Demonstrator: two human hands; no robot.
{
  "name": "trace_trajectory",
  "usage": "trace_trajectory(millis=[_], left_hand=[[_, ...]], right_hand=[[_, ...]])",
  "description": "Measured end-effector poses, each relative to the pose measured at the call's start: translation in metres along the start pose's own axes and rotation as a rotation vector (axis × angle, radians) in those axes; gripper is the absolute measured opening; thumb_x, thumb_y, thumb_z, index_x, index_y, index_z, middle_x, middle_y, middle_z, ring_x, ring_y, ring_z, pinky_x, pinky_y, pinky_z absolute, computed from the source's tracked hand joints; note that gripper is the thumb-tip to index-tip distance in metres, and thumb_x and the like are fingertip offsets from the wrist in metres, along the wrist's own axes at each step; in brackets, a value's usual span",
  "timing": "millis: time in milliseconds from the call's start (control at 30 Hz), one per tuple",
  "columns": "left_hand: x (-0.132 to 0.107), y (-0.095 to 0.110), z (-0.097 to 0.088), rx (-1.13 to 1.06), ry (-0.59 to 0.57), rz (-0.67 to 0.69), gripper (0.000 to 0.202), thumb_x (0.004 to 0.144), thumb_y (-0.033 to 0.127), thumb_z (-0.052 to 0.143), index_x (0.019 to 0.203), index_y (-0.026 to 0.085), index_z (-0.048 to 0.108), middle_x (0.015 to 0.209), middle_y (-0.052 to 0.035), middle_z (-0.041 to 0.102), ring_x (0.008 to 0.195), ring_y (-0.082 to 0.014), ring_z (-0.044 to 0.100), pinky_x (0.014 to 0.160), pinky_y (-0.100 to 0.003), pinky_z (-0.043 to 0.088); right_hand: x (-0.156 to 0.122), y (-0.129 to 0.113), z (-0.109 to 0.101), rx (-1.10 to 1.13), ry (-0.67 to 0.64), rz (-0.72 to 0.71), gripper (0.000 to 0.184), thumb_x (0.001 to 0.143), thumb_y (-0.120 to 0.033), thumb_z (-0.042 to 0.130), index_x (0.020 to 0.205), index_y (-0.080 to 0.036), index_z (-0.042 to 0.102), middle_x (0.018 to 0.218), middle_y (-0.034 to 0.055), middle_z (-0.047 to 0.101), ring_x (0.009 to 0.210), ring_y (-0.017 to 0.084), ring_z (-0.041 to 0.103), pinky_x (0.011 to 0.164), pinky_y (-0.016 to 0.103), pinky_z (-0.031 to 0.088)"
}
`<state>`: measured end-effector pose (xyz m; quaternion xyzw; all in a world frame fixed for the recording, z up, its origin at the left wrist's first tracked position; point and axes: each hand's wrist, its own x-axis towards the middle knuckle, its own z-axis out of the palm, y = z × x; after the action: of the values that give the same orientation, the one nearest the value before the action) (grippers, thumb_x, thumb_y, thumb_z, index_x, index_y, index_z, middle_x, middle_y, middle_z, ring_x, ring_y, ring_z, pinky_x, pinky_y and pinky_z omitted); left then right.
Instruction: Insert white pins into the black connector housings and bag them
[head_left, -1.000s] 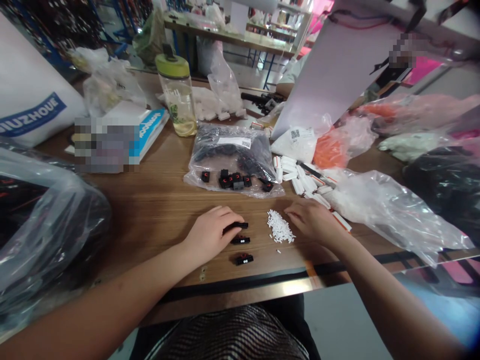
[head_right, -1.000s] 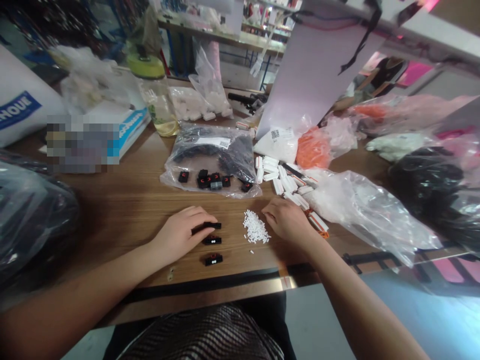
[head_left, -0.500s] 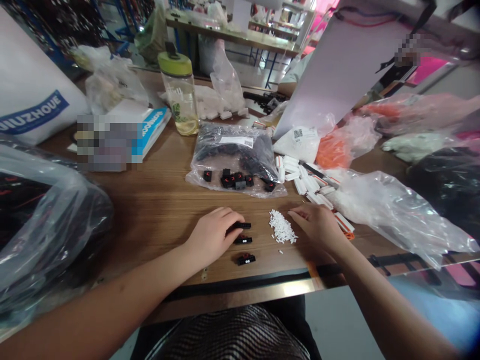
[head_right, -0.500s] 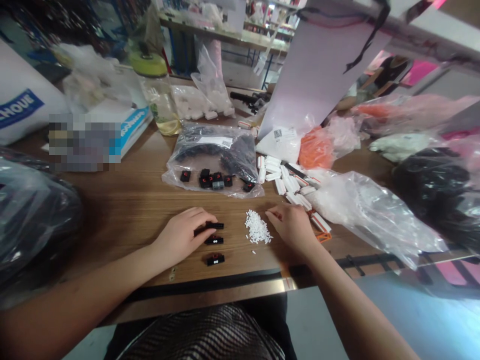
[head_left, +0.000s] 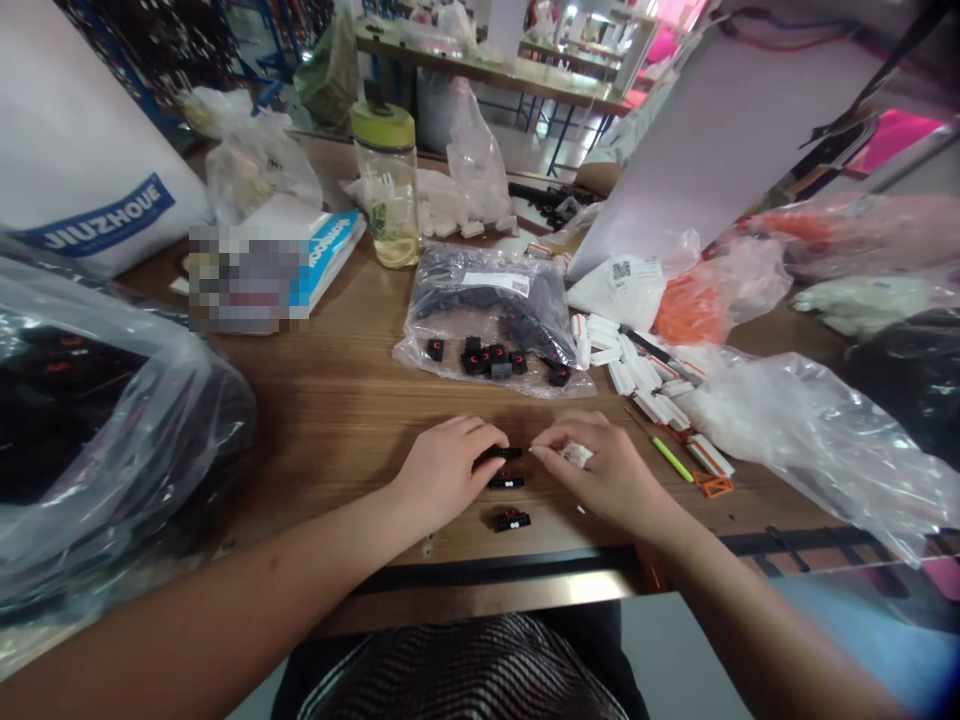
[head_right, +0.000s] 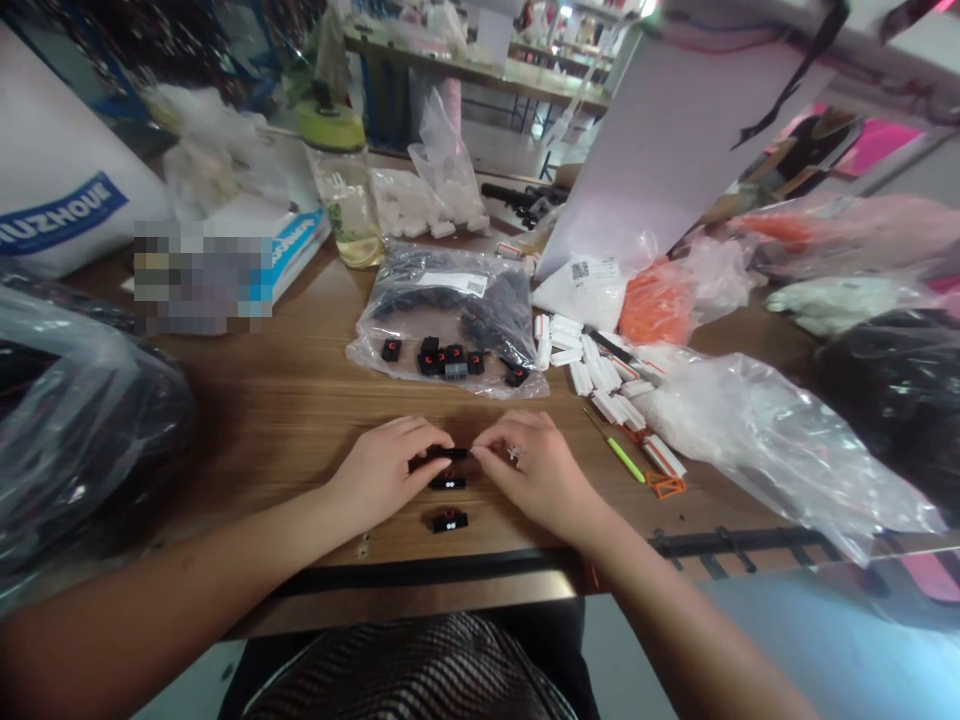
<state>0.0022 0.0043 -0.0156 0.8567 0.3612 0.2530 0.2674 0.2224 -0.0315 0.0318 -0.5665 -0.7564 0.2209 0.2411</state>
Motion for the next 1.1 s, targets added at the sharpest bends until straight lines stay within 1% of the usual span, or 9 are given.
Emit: trace_trajectory(millis=[100,233,433,700,867,1100], left_hand=[[0.0,0.0,0.0,0.006,-0.004,-0.036,0.012,0.086,0.017,0.072,0.094,0.021,0.064,0.089,-0.0004,0.069,0.085,-0.0211,0.063,0.078,-0.036,0.05],[0.001,-0.001,0.001,0.017,-0.02,-0.058,0.01,0.086,0.019,0.071,0.093,0.02,0.064,0.086,-0.0002,0.067,0.082,-0.0206,0.062,0.074,-0.034,0.049],[0.001,-0.001,0.001,0.02,-0.024,-0.05,0.006,0.088,0.021,0.068,0.092,0.021,0.063,0.086,-0.0006,0.066,0.083,-0.0207,0.061,0.075,-0.034,0.049],[0.002,0.001,0.0,0.021,-0.02,-0.051,0.008,0.087,0.022,0.07,0.091,0.02,0.064,0.084,-0.0002,0.064,0.081,-0.0202,0.061,0.074,-0.034,0.049],[0.001,0.003,-0.002,0.021,-0.014,-0.054,0.007,0.085,0.019,0.067,0.09,0.02,0.064,0.08,0.0003,0.063,0.077,-0.0191,0.06,0.073,-0.034,0.049],[0.001,0.003,-0.005,0.007,-0.022,-0.049,0.005,0.085,0.019,0.066,0.09,0.02,0.064,0.079,0.0,0.062,0.076,-0.0195,0.059,0.072,-0.034,0.049]], right_hand=[[0.008,-0.014,0.012,-0.068,-0.052,-0.08,0.013,0.091,-0.024,0.062,0.081,-0.022,0.069,0.077,0.0004,0.068,0.078,0.017,0.061,0.083,0.037,0.039],[0.012,-0.014,0.018,-0.144,-0.057,-0.12,0.014,0.091,-0.022,0.061,0.079,-0.021,0.067,0.074,0.0003,0.064,0.075,0.016,0.057,0.079,0.036,0.036],[0.011,-0.014,0.017,-0.21,-0.062,-0.164,0.014,0.091,-0.02,0.06,0.079,-0.02,0.067,0.074,0.0004,0.063,0.075,0.016,0.056,0.078,0.035,0.034],[0.013,-0.013,0.016,-0.245,-0.076,-0.171,0.013,0.091,-0.021,0.059,0.081,-0.019,0.067,0.075,0.0006,0.064,0.075,0.017,0.056,0.079,0.036,0.034],[0.015,-0.014,0.016,-0.261,-0.077,-0.177,0.015,0.091,-0.021,0.058,0.08,-0.019,0.068,0.075,0.0006,0.064,0.075,0.017,0.057,0.079,0.036,0.034],[0.015,-0.014,0.016,-0.272,-0.08,-0.175,0.016,0.091,-0.022,0.056,0.08,-0.02,0.068,0.075,0.0006,0.064,0.076,0.017,0.057,0.08,0.036,0.035]])
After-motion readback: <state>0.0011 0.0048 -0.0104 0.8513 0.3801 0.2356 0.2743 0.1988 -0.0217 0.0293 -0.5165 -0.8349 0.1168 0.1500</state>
